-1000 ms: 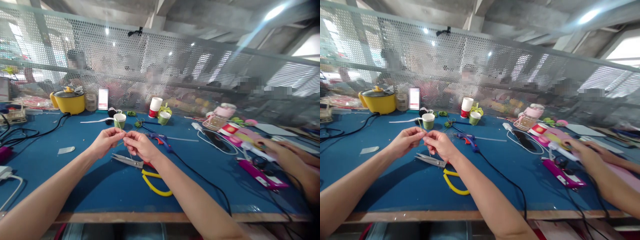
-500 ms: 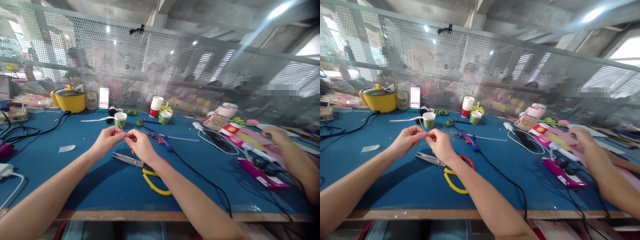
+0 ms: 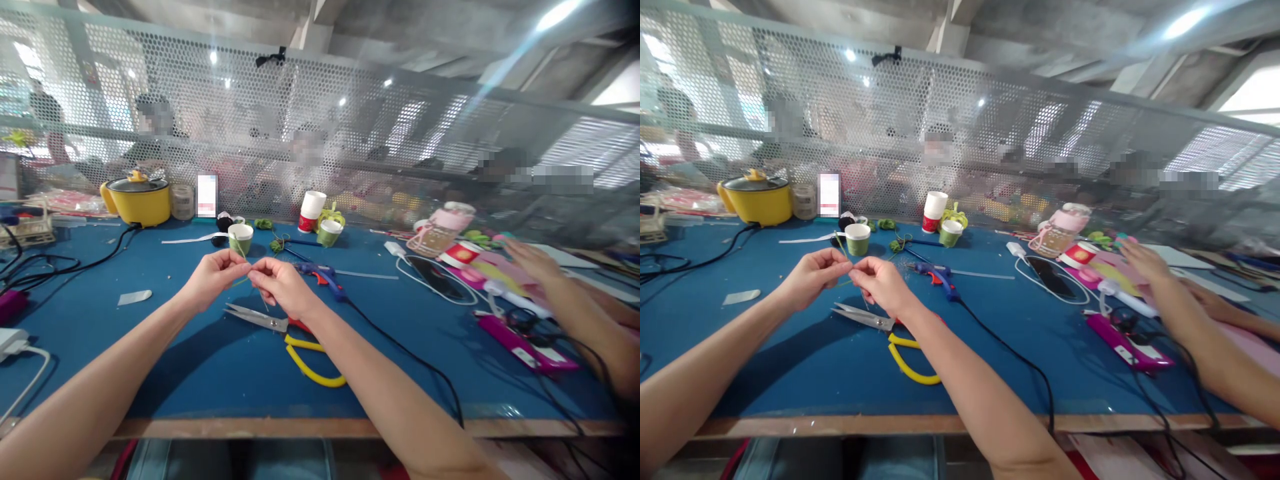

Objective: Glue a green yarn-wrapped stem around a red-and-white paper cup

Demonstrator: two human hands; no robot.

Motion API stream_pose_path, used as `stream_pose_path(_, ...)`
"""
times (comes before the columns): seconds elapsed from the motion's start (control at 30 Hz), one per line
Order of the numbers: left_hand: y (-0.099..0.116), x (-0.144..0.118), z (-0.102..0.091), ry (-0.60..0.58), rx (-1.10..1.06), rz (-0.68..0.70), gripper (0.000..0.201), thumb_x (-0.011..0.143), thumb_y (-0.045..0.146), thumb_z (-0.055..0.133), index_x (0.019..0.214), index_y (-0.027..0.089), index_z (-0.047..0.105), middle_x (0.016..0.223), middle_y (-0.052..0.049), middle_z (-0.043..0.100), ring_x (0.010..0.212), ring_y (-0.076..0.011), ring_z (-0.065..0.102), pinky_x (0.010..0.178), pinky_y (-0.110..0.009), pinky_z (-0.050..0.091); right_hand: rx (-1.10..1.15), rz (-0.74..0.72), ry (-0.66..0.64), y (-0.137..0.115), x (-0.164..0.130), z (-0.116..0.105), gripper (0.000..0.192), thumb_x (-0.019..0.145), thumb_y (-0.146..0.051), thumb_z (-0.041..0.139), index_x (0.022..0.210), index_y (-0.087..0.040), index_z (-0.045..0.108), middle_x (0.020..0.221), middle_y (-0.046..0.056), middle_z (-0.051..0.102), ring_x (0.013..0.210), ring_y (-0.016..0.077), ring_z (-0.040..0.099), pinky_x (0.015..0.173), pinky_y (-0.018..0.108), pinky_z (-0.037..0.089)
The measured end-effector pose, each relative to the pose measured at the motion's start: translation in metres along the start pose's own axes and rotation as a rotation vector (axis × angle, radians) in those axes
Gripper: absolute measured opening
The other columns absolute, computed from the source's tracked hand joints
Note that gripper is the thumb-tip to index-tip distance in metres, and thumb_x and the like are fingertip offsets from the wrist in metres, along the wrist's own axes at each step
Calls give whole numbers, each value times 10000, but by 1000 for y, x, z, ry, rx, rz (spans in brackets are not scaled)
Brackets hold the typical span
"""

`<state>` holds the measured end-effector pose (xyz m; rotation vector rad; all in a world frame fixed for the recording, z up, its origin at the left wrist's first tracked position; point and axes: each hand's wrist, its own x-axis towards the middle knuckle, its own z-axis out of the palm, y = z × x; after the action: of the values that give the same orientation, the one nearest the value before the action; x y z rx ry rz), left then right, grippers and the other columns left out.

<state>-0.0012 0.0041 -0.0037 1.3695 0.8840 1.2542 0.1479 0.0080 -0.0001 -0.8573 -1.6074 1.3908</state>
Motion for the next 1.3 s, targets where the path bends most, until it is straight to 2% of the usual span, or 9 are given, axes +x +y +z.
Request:
stream_pose_path(0.17,1,-2,4,49,-2,-5,192,612,276,668,645,132,546,524,49,504,415,-26,339,401,-179,212,-207,-69,74,1,-1,2,128,728,-287,546,711,-170,495,495,-77,452,319,35,376,315,173,284)
stream_pose_path(0.33,0,-2,6,94,0,-9,193,616,267,669,599,129,535,480,62,459,405,-20,315,395,-179,196,-277,-91,90,1,-3,3,134,740,-279,536,680,-173,479,451,-85,424,312,38,369,318,173,269)
stream_pose_path(0.53,1,-2,1,-35,-82,-60,202,637,280,665,609,130,532,470,56,461,394,-19,307,392,-178,182,23,72,-166,-3,-2,-3,166,708,-300,590,701,-156,507,538,-62,477,384,26,386,340,157,295)
stream_pose_path(0.6,2,-1,1,-58,-118,-74,204,640,282,665,618,128,533,467,57,454,389,-15,293,390,-177,167,124,105,-189,-3,-1,-4,185,677,-297,622,705,-154,507,581,-50,503,405,22,392,331,145,285)
stream_pose_path(0.73,3,-1,1,-38,-114,-55,197,645,286,660,671,121,554,508,46,479,392,-11,279,387,-179,155,122,50,-90,0,1,-4,219,640,-295,653,703,-156,496,548,-66,499,368,18,378,318,147,290)
stream_pose_path(0.9,1,-1,2,0,-41,-33,185,654,280,643,702,122,560,514,57,463,398,-13,281,385,-178,168,-120,-41,4,2,1,-2,149,713,-281,578,709,-168,481,431,-98,432,312,36,386,325,163,300)
stream_pose_path(1.13,-2,1,3,45,2,-13,183,647,265,646,620,125,531,491,66,431,408,-16,289,395,-177,178,-381,-111,88,0,-2,0,112,727,-250,548,677,-169,491,483,-75,461,329,39,391,342,179,288)
stream_pose_path(1.2,-1,0,2,1,-32,-38,190,645,269,651,618,126,529,483,66,430,402,-15,285,393,-179,169,-299,-56,12,-2,-2,-3,133,724,-269,560,677,-165,494,472,-79,448,337,37,384,350,178,290)
stream_pose_path(1.3,1,-1,-1,-97,-101,-80,207,645,288,656,626,127,527,470,62,437,392,-16,276,390,-182,154,-36,77,-179,-5,-1,-7,176,711,-308,585,686,-154,504,534,-60,485,377,29,385,352,166,297)
